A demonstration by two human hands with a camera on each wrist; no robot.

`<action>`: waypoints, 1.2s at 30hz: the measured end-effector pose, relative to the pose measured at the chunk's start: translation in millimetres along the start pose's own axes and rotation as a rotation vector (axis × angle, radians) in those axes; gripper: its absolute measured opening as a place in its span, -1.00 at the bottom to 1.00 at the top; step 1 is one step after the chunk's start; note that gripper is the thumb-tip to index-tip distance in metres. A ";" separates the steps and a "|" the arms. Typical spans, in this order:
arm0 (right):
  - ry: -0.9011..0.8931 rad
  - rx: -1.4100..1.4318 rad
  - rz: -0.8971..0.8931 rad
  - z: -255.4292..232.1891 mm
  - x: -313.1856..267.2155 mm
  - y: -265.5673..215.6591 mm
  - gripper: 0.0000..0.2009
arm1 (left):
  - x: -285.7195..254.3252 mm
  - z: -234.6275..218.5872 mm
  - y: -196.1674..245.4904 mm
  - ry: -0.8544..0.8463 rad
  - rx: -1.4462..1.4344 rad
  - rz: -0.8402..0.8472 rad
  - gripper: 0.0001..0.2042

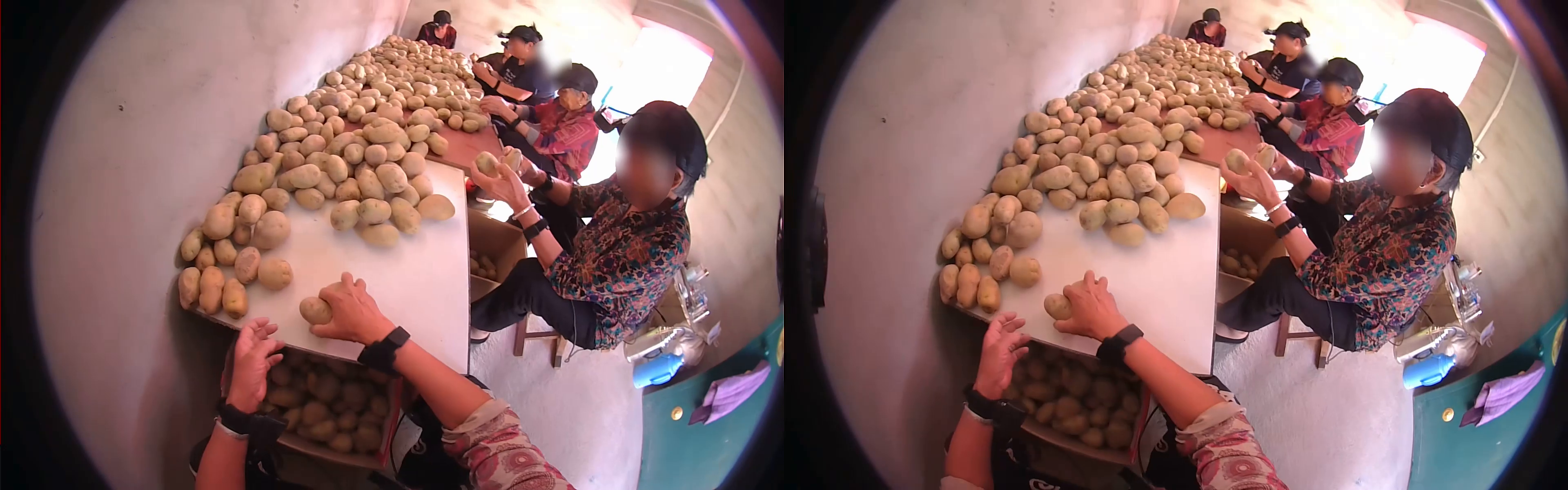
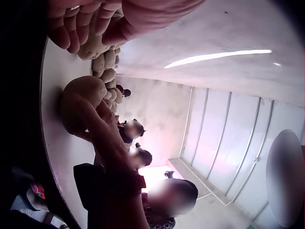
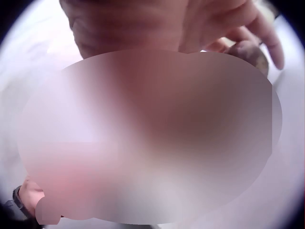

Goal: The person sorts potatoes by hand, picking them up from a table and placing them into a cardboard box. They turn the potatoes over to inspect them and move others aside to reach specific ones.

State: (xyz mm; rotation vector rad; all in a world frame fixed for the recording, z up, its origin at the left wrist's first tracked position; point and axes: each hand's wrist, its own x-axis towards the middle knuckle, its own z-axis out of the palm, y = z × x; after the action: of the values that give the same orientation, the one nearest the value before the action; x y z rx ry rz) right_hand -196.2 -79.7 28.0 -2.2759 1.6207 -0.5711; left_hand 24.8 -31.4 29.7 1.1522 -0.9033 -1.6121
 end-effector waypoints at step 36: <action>-0.073 0.248 0.011 -52.5 -38.1 28.2 -0.59 | 23.8 -20.4 35.7 0.117 -0.484 0.116 -0.61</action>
State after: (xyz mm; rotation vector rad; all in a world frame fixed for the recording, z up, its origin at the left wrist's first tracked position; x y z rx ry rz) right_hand -255.6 -53.1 55.7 -2.0814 1.4395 -0.6400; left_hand 50.6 -65.8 50.0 0.8266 -0.4565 -1.5384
